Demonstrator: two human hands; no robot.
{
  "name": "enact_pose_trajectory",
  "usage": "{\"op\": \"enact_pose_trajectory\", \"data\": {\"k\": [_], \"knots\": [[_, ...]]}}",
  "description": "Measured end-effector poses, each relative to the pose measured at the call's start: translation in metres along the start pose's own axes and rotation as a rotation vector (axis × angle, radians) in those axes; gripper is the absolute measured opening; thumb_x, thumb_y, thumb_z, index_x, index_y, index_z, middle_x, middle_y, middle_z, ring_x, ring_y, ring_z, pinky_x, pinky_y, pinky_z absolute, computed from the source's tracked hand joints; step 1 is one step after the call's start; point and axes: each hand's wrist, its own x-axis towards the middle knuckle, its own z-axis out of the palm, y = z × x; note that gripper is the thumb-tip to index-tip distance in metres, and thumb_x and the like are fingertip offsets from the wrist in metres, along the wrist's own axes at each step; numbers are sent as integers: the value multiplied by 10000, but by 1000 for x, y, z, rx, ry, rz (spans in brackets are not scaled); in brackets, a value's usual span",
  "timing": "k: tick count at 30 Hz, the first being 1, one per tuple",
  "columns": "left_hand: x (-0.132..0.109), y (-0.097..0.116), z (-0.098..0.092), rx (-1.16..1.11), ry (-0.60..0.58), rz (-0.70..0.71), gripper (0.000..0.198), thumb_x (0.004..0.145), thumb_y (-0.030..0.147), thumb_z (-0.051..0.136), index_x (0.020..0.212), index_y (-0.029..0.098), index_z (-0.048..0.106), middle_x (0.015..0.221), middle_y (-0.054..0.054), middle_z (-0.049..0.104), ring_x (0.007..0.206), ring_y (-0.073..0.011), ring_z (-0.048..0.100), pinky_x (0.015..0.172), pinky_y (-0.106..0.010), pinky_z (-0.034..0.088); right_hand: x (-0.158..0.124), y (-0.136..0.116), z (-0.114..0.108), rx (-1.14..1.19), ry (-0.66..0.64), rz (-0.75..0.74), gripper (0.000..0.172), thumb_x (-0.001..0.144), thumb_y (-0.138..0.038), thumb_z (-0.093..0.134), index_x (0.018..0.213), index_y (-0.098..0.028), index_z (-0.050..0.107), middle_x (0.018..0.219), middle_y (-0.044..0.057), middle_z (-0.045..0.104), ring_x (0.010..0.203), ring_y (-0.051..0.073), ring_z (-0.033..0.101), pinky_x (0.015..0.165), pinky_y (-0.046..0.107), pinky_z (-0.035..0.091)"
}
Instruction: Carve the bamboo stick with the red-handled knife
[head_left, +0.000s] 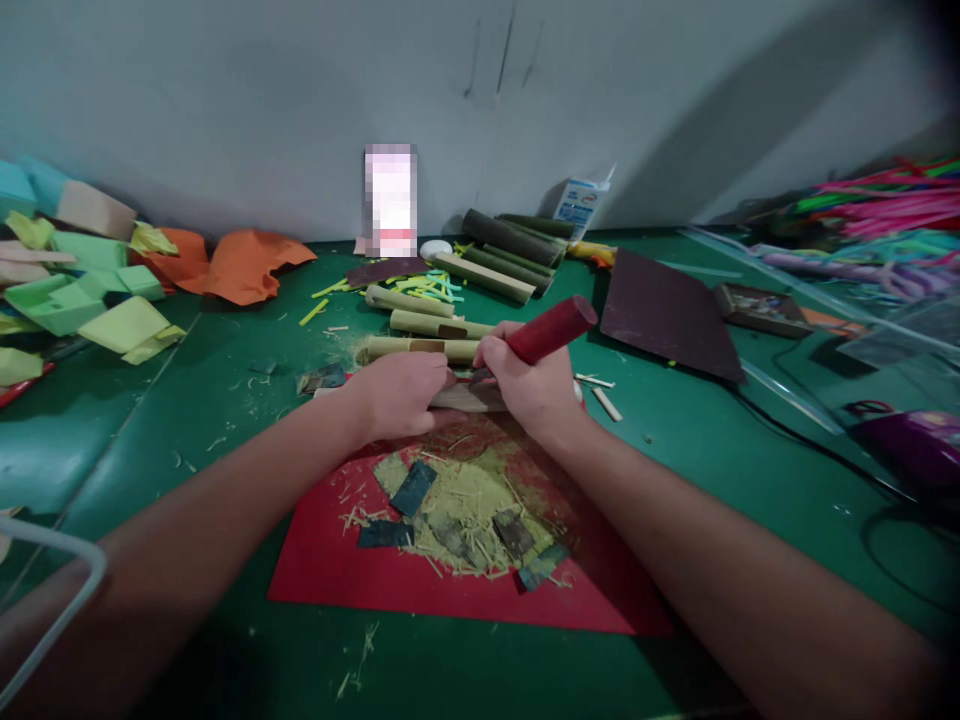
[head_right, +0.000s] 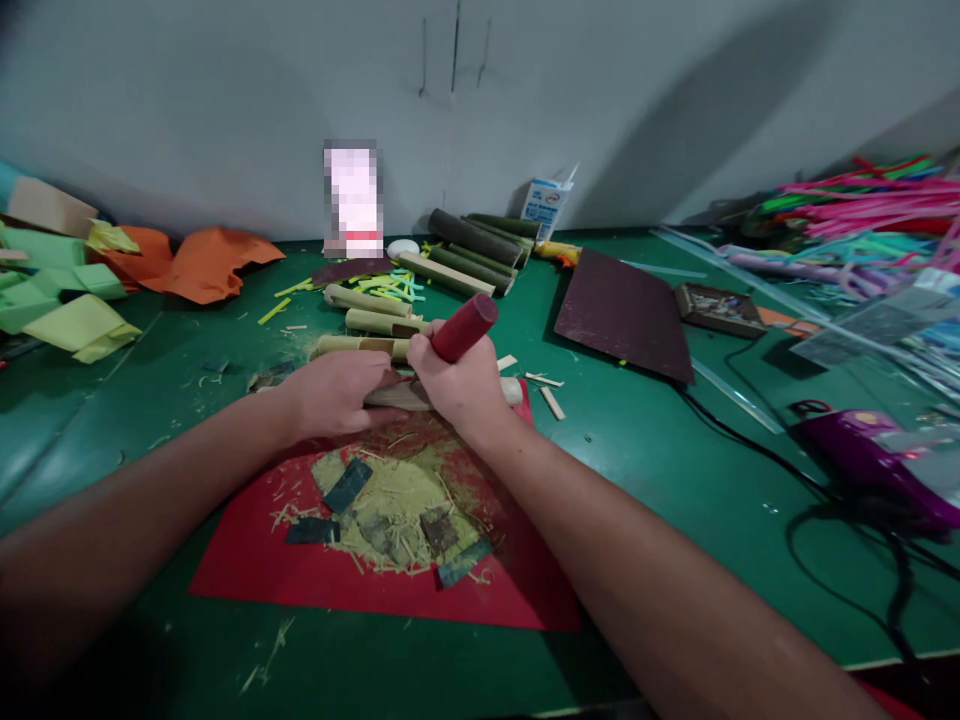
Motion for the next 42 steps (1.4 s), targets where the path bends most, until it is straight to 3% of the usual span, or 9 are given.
{"op": "enact_pose_trajectory", "data": {"k": [7, 12, 16, 19, 36, 42], "knots": [[0, 0, 0, 10, 21, 11, 383, 930, 492, 541, 975, 133, 668, 950, -116, 670, 863, -242, 633, 726, -338, 467, -1, -2, 0, 11, -41, -19, 157, 699, -291, 538, 570, -221, 483, 551, -33, 483, 545, 109, 422, 516, 271, 335], [1, -1, -1, -9, -20, 30, 385, 942, 492, 533, 1015, 141, 674, 971, -109, 671, 874, -245, 640, 727, -342, 467, -2, -9, 0, 61, -106, 55, 114, 618, -245, 512, 514, -226, 471, 499, -29, 476, 514, 110, 423, 501, 274, 327], [1, -1, -3, 18, -22, -5, 420, 932, 521, 520, 952, 125, 659, 923, -112, 661, 831, -246, 633, 700, -344, 454, 1, -7, -1, 54, 46, 65, 165, 686, -264, 515, 527, -222, 511, 501, -36, 456, 502, 109, 417, 487, 276, 322], [0, 0, -3, 12, -12, -11, 414, 936, 514, 513, 958, 127, 659, 937, -112, 662, 848, -245, 634, 710, -340, 450, 3, -3, -1, 18, 69, 27, 169, 713, -265, 533, 551, -223, 510, 526, -44, 451, 518, 104, 406, 513, 279, 336], [1, 0, -3, 16, -22, 6, 421, 938, 506, 535, 1037, 119, 667, 990, -124, 675, 900, -275, 650, 722, -356, 473, -2, -3, -1, -12, -57, -61, 188, 725, -325, 551, 580, -218, 498, 567, -34, 488, 559, 109, 428, 550, 279, 353], [2, -2, -3, 3, -23, 27, 413, 946, 518, 529, 980, 132, 670, 950, -111, 672, 858, -246, 645, 702, -330, 451, 0, -9, -1, 56, -89, 46, 170, 659, -242, 510, 491, -219, 495, 493, -21, 477, 519, 114, 436, 504, 275, 337]]}}
